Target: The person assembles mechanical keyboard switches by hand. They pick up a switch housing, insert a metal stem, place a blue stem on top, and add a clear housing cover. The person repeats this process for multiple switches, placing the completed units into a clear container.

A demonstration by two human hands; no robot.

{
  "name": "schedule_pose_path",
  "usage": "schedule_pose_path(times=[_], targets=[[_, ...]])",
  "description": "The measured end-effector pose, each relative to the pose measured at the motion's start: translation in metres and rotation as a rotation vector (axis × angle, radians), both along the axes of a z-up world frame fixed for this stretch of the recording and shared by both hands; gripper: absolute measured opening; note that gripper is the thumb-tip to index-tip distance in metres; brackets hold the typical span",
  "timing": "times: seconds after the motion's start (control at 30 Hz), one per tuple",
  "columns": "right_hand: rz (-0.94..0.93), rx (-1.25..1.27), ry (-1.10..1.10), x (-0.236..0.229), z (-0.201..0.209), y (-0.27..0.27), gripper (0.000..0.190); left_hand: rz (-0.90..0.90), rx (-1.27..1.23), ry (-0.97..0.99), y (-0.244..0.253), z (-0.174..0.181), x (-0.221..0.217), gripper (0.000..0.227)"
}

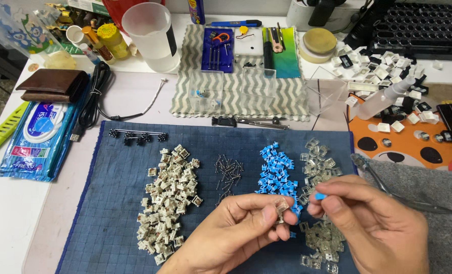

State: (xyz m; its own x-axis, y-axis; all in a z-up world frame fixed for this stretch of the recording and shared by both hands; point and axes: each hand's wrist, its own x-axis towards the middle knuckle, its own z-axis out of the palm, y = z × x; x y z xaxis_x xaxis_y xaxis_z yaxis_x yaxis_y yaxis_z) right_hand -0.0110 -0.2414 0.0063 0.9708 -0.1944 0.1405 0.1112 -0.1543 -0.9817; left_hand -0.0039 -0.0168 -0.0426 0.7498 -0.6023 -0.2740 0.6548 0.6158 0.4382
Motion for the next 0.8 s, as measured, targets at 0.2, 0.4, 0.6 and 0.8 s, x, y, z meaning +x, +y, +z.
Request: schedule_pose_path(times=[0.2, 0.4, 0.6, 0.8], targets=[[0.021, 0.057, -0.013, -0.004, 0.001, 0.007, 0.026, 0.023, -0.019, -0.062, -0.005, -0.003, -0.003, 0.035], [0.004, -0.184, -0.148, -0.011, 0.017, 0.020, 0.017, 0.056, -0.010, -0.110, -0.010, -0.010, -0.006, 0.036], [0.041, -0.345, -0.317, -0.010, 0.016, 0.018, 0.011, 0.063, -0.010, -0.154, -0.011, -0.010, -0.009, 0.036], [-0.071, -0.435, -0.211, -0.014, 0.024, 0.028, 0.007, 0.078, 0.031, -0.062, -0.011, -0.004, -0.009, 0.039]])
